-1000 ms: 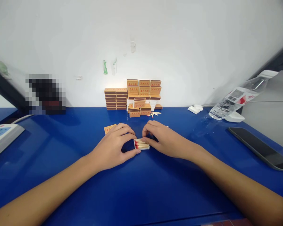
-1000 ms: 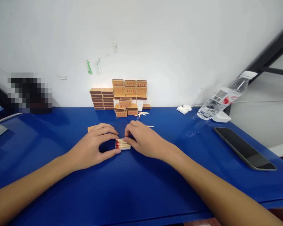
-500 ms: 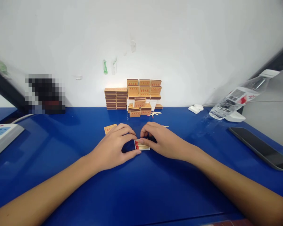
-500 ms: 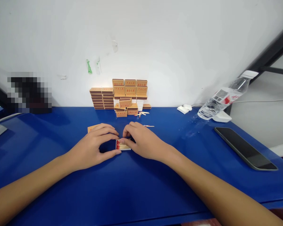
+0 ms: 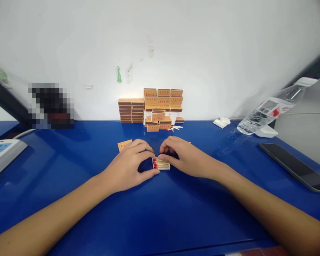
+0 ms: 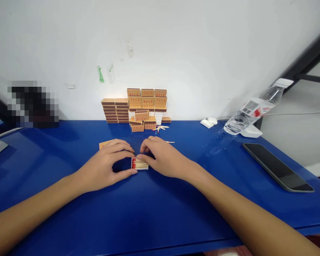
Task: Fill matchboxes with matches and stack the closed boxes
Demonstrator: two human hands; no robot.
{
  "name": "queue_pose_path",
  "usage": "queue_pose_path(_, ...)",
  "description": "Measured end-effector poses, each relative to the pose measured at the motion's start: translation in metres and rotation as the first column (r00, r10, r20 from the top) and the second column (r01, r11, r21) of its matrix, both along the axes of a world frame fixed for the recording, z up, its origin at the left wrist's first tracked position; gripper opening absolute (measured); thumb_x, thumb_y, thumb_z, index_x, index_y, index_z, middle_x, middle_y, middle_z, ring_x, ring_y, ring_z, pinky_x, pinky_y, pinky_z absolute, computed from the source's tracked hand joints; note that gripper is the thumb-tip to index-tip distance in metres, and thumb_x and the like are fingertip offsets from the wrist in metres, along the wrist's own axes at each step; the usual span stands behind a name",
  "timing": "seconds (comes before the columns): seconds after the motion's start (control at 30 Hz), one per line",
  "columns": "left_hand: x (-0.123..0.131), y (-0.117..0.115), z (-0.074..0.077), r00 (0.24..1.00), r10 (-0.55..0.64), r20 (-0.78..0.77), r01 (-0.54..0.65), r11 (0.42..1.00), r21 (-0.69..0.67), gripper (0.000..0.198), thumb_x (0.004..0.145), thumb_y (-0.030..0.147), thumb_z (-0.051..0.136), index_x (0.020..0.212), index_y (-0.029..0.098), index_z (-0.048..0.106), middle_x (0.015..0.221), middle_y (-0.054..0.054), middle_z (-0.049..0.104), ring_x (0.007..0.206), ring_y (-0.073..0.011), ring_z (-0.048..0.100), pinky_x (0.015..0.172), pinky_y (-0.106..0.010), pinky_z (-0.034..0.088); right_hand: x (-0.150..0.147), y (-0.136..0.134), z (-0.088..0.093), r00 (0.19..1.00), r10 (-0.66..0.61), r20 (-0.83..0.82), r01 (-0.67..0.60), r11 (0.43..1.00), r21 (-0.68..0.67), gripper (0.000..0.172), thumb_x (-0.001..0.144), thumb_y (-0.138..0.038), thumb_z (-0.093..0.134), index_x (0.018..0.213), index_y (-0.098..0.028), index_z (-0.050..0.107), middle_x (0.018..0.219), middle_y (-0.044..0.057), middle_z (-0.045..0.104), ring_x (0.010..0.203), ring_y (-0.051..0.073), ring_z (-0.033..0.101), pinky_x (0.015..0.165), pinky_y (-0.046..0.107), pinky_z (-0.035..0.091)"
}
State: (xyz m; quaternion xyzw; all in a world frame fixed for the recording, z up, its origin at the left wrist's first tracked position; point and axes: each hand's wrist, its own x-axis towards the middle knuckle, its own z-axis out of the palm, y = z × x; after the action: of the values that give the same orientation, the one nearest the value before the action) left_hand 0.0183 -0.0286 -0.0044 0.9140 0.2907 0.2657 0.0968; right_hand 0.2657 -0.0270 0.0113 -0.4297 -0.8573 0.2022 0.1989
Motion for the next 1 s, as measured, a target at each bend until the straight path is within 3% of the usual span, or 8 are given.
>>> queue_pose_path(0.33, -0.001, 0.0, 0.001, 1.0, 0.006, 0.012, -0.006, 1.0, -0.002, 0.025, 0.094, 0.041, 0.078, 0.11, 0.023, 0.075, 0.117, -0.008, 0.075, 0.12, -0.0293, 0.063, 0.105, -0.05, 0.054, 0.003, 0.003, 0.004, 1.0, -0.016, -0.023, 0.016, 0.999, 0.031, 0.014, 0.101, -0.036, 0.065, 0.103, -0.022, 0.065, 0.102, 0.006, 0.068, 0.094, 0.021, 0.062, 0.083, 0.035, 0.049)
queue_pose_path(0.5, -0.001, 0.001, 0.001, 1.0, 0.029, 0.001, -0.029, 0.999, 0.022, 0.026, 0.094, 0.043, 0.078, 0.109, 0.022, 0.075, 0.117, -0.008, 0.074, 0.118, -0.0289, 0.064, 0.103, -0.049, 0.053, 0.037, 0.026, 0.02, 0.994, -0.114, 0.0, 0.113, 0.987, 0.112, 0.015, 0.099, -0.032, 0.06, 0.092, -0.021, 0.068, 0.092, 0.005, 0.07, 0.08, 0.02, 0.061, 0.074, 0.033, 0.046)
queue_pose_path(0.6, -0.001, 0.002, 0.001, 0.999, 0.051, 0.009, -0.052, 0.998, 0.04, 0.027, 0.094, 0.043, 0.077, 0.11, 0.021, 0.076, 0.117, -0.008, 0.075, 0.118, -0.0288, 0.064, 0.1, -0.048, 0.054, 0.065, 0.045, 0.024, 0.979, -0.187, 0.087, 0.181, 0.981, 0.066, 0.016, 0.095, -0.033, 0.06, 0.089, -0.021, 0.07, 0.085, 0.004, 0.071, 0.075, 0.019, 0.06, 0.071, 0.033, 0.046)
queue_pose_path(0.7, -0.001, 0.002, 0.001, 0.998, 0.063, 0.019, -0.064, 0.997, 0.04, 0.026, 0.094, 0.042, 0.077, 0.111, 0.022, 0.076, 0.117, -0.008, 0.075, 0.118, -0.0291, 0.064, 0.099, -0.049, 0.054, 0.082, 0.056, 0.02, 0.969, -0.183, 0.166, 0.185, 0.983, 0.004, 0.019, 0.091, -0.037, 0.064, 0.09, -0.021, 0.073, 0.087, 0.005, 0.072, 0.077, 0.021, 0.061, 0.072, 0.034, 0.047)
queue_pose_path(0.87, -0.001, 0.002, 0.001, 0.998, 0.068, 0.017, -0.068, 0.997, 0.043, 0.026, 0.094, 0.042, 0.077, 0.111, 0.023, 0.076, 0.116, -0.009, 0.076, 0.118, -0.0299, 0.064, 0.098, -0.049, 0.054, 0.086, 0.059, 0.01, 0.948, -0.167, 0.272, 0.188, 0.981, -0.055, 0.018, 0.09, -0.036, 0.065, 0.089, -0.021, 0.075, 0.089, 0.007, 0.075, 0.08, 0.023, 0.064, 0.071, 0.034, 0.049)
queue_pose_path(1.0, -0.001, 0.002, 0.001, 0.997, 0.073, 0.021, -0.073, 0.997, 0.035, 0.026, 0.094, 0.043, 0.077, 0.111, 0.022, 0.076, 0.116, -0.009, 0.076, 0.117, -0.0301, 0.064, 0.098, -0.049, 0.054, 0.086, 0.055, 0.013, 0.931, -0.167, 0.326, 0.209, 0.973, -0.098, 0.018, 0.092, -0.032, 0.06, 0.084, -0.021, 0.072, 0.09, 0.009, 0.075, 0.079, 0.024, 0.066, 0.071, 0.036, 0.05)
